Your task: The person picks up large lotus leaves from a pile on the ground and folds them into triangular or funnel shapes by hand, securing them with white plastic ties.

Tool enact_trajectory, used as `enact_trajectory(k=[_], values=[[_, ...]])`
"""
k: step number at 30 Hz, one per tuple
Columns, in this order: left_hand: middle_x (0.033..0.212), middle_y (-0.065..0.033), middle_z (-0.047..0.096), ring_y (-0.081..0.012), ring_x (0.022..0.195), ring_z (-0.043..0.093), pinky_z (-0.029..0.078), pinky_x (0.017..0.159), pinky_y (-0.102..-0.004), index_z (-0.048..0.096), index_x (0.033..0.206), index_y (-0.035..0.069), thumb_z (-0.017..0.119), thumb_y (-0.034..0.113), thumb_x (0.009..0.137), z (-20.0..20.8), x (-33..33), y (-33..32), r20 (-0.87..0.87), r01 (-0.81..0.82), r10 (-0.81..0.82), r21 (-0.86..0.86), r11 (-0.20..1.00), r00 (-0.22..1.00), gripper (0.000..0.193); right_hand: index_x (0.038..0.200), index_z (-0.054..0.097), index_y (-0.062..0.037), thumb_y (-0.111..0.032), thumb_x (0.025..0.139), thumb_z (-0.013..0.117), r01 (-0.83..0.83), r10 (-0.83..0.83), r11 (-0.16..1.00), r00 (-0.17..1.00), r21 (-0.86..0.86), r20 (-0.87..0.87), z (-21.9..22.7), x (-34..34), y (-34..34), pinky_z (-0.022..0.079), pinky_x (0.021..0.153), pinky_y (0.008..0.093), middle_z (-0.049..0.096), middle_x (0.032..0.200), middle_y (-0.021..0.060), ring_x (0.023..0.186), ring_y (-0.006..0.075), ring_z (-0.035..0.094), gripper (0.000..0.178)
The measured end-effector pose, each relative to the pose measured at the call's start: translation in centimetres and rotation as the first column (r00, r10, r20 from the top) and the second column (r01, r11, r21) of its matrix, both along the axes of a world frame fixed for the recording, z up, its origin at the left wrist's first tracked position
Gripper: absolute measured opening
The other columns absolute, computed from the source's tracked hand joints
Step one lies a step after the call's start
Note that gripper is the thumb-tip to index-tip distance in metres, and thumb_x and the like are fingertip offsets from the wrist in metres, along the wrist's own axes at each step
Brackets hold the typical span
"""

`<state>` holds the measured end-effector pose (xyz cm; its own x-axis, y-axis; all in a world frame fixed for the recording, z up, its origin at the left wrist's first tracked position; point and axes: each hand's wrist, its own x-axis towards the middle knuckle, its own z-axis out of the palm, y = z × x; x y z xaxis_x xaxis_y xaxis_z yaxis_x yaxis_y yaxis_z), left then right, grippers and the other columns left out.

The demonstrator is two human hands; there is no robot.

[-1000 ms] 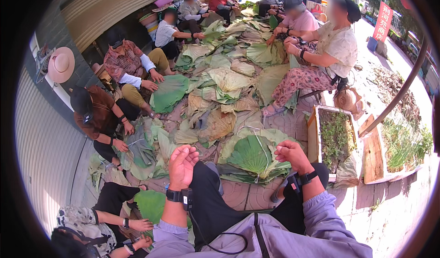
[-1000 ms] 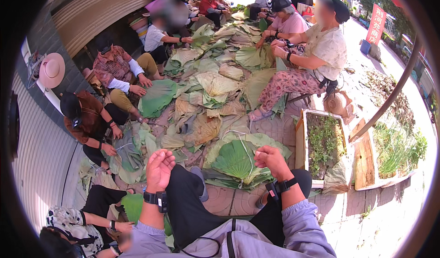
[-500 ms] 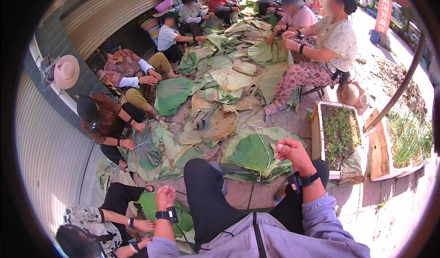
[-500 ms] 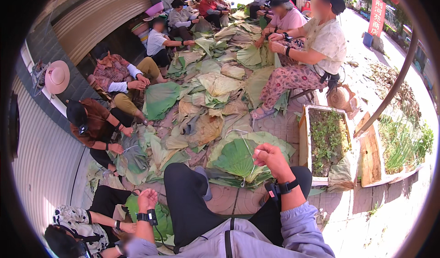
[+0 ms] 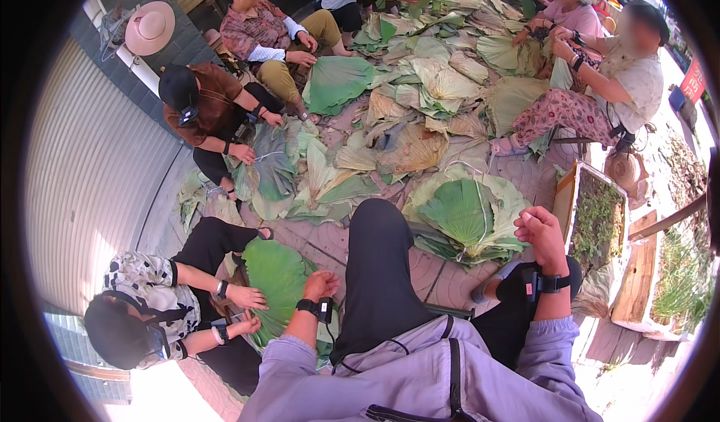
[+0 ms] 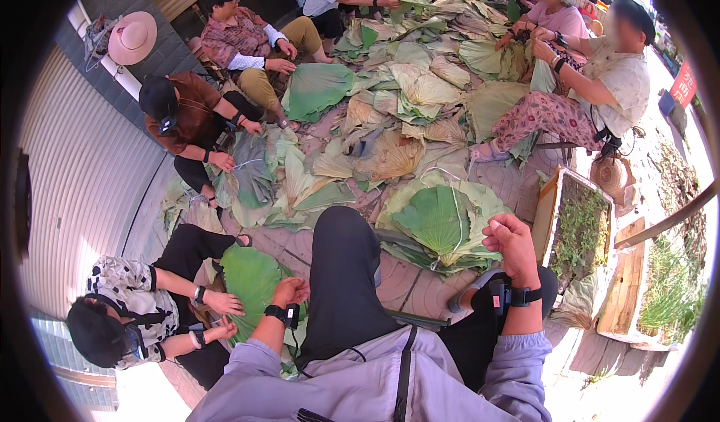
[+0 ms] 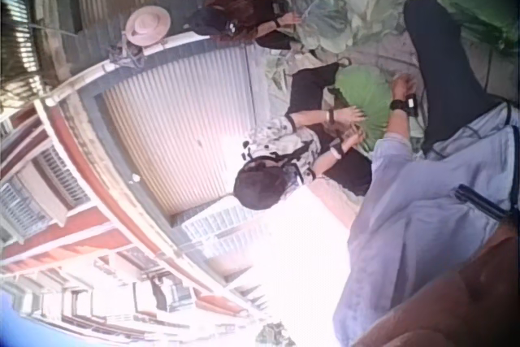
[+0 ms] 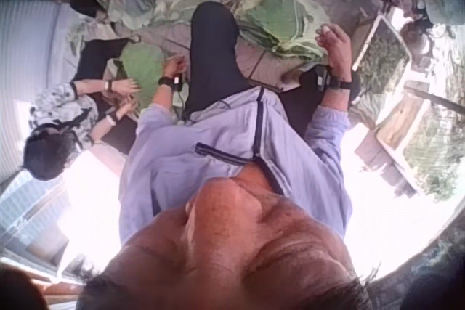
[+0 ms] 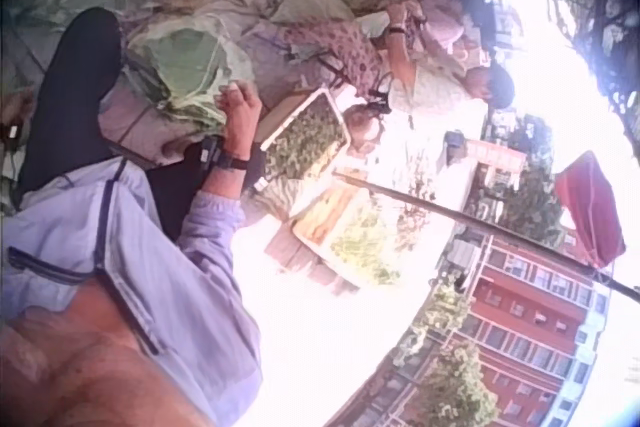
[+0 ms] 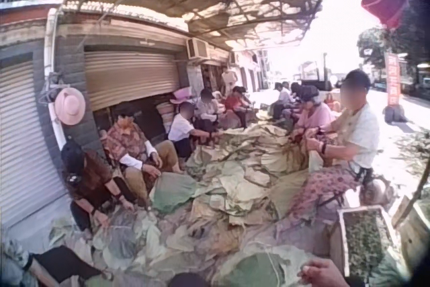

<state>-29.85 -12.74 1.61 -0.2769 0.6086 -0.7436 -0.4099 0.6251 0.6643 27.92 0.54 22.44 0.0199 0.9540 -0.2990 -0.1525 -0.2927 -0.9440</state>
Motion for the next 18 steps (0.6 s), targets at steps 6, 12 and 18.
enact_trajectory(k=[6, 12, 18], values=[[0.091, -0.0067, 0.069, -0.0195, 0.078, 0.068, 0.055, 0.063, -0.0338, 0.062, 0.099, 0.007, 0.059, 0.018, 0.095, -2.8, 1.7, 1.2, 0.02, 0.218, -0.218, -0.119, 0.969, 0.976, 0.012, 0.103, 0.064, -0.0045, -0.017, 0.097, 0.061, 0.014, -0.008, 0.997, 0.996, -0.081, 0.084, -0.3, -0.6, 0.7, 0.053, 0.064, 0.0269, 0.068, 0.086, 0.006, 0.069, 0.0139, 0.065, 0.014], [0.073, -0.003, 0.063, -0.0148, 0.062, 0.061, 0.048, 0.052, -0.0296, 0.062, 0.082, 0.01, 0.061, 0.016, 0.09, -1.0, 3.7, 1.7, -0.176, 0.308, -0.338, -0.177, 0.935, 0.925, 0.011, 0.103, 0.064, -0.0045, -0.017, 0.097, 0.061, 0.007, 0.013, 0.992, 0.989, -0.129, 0.149, -0.9, -1.0, 1.6, 0.053, 0.063, 0.0265, 0.068, 0.085, 0.0055, 0.068, 0.0136, 0.064, 0.014], [0.074, -0.0027, 0.064, -0.0153, 0.062, 0.062, 0.048, 0.052, -0.0307, 0.064, 0.082, 0.009, 0.06, 0.017, 0.09, -6.3, 3.6, -1.9, -0.227, 0.41, -0.418, -0.083, 0.908, 0.88, 0.012, 0.103, 0.064, -0.0053, -0.018, 0.097, 0.061, -0.03, 0.063, 0.986, 0.977, -0.163, 0.202, -1.7, -1.7, 2.2, 0.051, 0.062, 0.0259, 0.068, 0.085, 0.005, 0.067, 0.013, 0.064, 0.014]])
